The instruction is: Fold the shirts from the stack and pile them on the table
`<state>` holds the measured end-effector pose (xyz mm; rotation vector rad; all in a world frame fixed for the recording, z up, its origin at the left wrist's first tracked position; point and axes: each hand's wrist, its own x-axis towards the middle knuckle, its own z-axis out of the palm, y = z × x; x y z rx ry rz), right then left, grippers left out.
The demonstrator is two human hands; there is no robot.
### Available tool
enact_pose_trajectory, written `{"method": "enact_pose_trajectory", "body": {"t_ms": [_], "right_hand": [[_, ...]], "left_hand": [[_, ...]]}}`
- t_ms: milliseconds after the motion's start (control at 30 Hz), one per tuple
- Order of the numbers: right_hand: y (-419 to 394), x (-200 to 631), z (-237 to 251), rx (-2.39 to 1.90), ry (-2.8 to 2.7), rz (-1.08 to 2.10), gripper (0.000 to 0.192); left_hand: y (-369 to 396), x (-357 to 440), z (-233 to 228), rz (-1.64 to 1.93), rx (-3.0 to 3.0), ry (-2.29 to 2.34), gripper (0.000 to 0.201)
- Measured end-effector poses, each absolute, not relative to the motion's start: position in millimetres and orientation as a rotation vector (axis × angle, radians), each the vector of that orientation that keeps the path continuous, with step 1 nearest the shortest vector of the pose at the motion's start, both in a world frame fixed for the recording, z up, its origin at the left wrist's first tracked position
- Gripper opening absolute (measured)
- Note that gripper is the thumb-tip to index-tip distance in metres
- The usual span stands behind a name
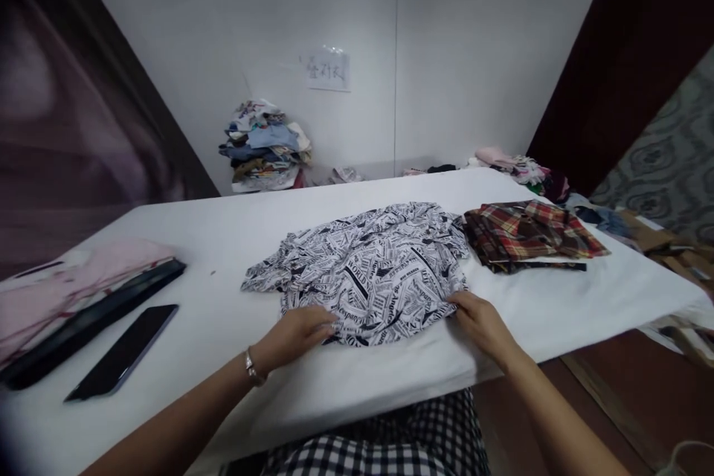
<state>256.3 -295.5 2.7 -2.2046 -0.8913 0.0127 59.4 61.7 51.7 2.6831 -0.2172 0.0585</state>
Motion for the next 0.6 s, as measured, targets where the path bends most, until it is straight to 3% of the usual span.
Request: {"method": "enact_pose_trajectory", "body": {"t_ms": [200, 333, 500, 600], "right_hand": [[-290, 229, -2, -2.238, -0.896, -0.18, 0.043], [-266, 203, 5, -2.171, -1.138, -0.027, 0.038], [-240, 180, -3, -2.081, -1.358, 0.111, 0.038], [-234, 174, -10, -2.075, -1.374, 0.153, 0.04]], "left_hand": [[136, 92, 62, 0.455, 2.712, 0.647, 0.034], [191, 119, 47, 0.315, 2.716, 1.076, 0.05], [214, 153, 35, 0.122, 2.636, 1.257, 0.069], [215, 177, 35, 0.095, 2.622, 1.188, 0.063]]}}
